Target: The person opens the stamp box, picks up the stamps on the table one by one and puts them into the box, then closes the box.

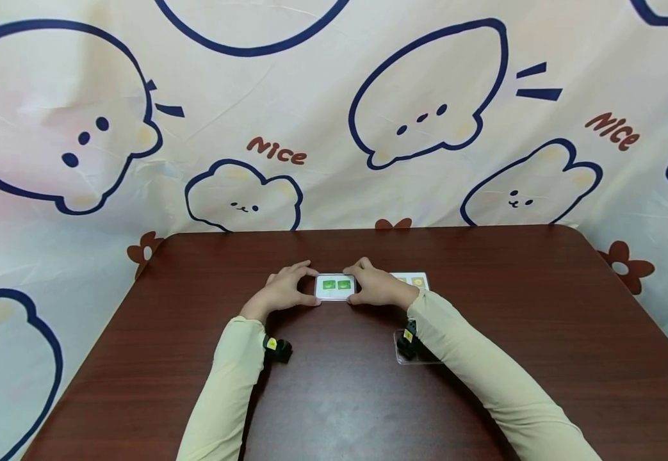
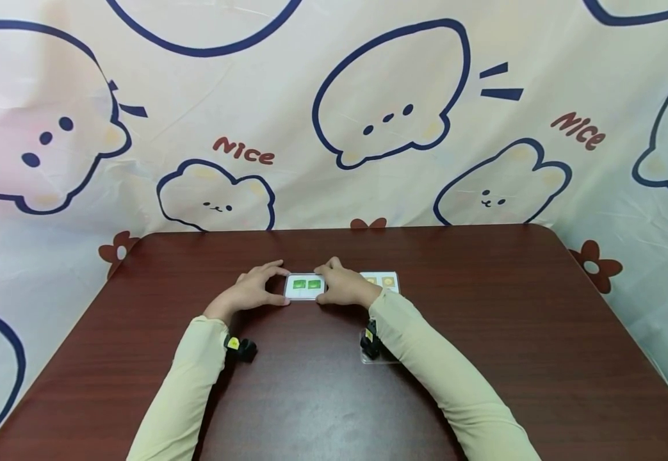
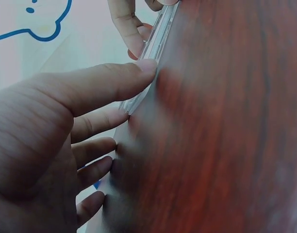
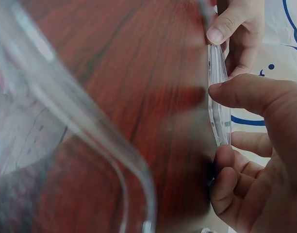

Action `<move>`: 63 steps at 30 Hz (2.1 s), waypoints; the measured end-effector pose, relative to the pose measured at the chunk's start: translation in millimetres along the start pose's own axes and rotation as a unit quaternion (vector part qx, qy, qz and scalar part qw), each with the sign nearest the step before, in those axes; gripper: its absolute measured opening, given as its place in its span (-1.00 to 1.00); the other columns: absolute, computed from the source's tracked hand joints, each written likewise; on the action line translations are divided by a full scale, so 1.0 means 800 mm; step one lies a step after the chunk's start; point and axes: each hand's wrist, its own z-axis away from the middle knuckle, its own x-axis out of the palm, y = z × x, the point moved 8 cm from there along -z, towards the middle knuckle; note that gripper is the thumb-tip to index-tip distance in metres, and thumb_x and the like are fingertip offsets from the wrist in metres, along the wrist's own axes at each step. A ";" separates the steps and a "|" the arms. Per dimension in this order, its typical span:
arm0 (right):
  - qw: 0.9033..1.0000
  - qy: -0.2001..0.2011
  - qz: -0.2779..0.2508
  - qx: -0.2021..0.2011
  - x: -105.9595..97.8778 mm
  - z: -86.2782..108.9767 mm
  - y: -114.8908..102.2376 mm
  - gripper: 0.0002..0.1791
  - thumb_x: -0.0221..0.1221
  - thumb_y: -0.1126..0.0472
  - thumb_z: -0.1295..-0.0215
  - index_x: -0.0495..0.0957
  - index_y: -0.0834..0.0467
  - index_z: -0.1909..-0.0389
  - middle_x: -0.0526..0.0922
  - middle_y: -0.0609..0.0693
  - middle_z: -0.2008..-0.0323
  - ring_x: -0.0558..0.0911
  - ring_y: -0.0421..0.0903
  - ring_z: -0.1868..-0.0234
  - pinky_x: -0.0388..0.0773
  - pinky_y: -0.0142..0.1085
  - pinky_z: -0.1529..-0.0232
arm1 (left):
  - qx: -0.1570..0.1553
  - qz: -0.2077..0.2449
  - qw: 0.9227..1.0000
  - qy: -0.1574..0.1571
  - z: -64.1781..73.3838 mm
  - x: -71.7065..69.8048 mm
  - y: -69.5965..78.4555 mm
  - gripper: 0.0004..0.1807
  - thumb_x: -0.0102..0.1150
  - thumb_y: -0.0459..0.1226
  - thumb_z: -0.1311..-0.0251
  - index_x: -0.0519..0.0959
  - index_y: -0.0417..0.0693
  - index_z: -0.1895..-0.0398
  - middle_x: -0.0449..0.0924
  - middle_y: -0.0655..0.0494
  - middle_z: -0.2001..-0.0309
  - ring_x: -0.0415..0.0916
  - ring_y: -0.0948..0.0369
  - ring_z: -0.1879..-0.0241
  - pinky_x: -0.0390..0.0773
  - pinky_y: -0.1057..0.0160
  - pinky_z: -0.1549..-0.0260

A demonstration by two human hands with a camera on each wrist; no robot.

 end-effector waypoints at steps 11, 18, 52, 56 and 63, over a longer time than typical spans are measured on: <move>1.000 0.000 -0.003 0.001 0.000 0.002 0.000 -0.25 0.23 0.05 -0.26 0.21 0.14 -0.42 0.26 0.16 -0.23 0.55 -0.04 0.08 0.47 -0.21 0.06 | 0.000 -0.001 1.000 0.003 -0.001 0.000 0.002 -0.29 0.37 -0.05 -0.04 0.40 0.07 -0.31 0.05 -0.01 -0.51 0.01 -0.10 -0.46 0.07 -0.20 -0.28; 1.000 -0.002 0.002 0.014 -0.001 0.003 0.003 -0.16 0.26 0.03 -0.24 0.12 0.16 -0.47 0.26 0.20 -0.27 0.54 -0.02 0.08 0.48 -0.16 0.02 | -0.002 0.001 1.000 0.000 0.001 0.001 0.004 -0.27 0.38 -0.04 -0.04 0.39 0.05 -0.32 0.05 -0.01 -0.51 0.00 -0.09 -0.47 0.05 -0.19 -0.30; 0.997 -0.033 -0.034 -0.058 -0.026 0.182 0.071 -0.23 0.32 -0.10 -0.16 0.33 0.17 -0.31 0.35 0.13 -0.17 0.42 0.01 -0.11 0.44 -0.13 -0.08 | 0.094 0.044 0.994 0.033 -0.035 0.016 0.129 -0.22 0.35 0.04 -0.08 0.33 0.07 -0.37 0.28 0.06 -0.39 0.18 0.01 -0.40 0.02 -0.19 -0.37; 0.998 -0.041 -0.025 -0.050 -0.020 0.196 0.079 -0.20 0.35 -0.11 -0.11 0.33 0.16 -0.31 0.37 0.09 -0.13 0.40 -0.06 -0.04 0.43 -0.21 -0.01 | 0.103 0.043 0.993 0.030 -0.045 0.025 0.146 -0.22 0.36 0.04 -0.07 0.34 0.06 -0.36 0.30 0.07 -0.38 0.19 0.03 -0.39 0.05 -0.19 -0.36; 0.999 -0.028 0.015 -0.040 -0.016 0.209 0.081 -0.17 0.38 -0.14 -0.06 0.36 0.17 -0.30 0.41 0.08 -0.08 0.44 -0.11 0.05 0.46 -0.26 0.11 | 0.110 0.031 0.993 0.009 -0.056 0.041 0.166 -0.23 0.38 0.05 -0.04 0.36 0.08 -0.33 0.30 0.06 -0.38 0.18 0.02 -0.40 0.09 -0.18 -0.33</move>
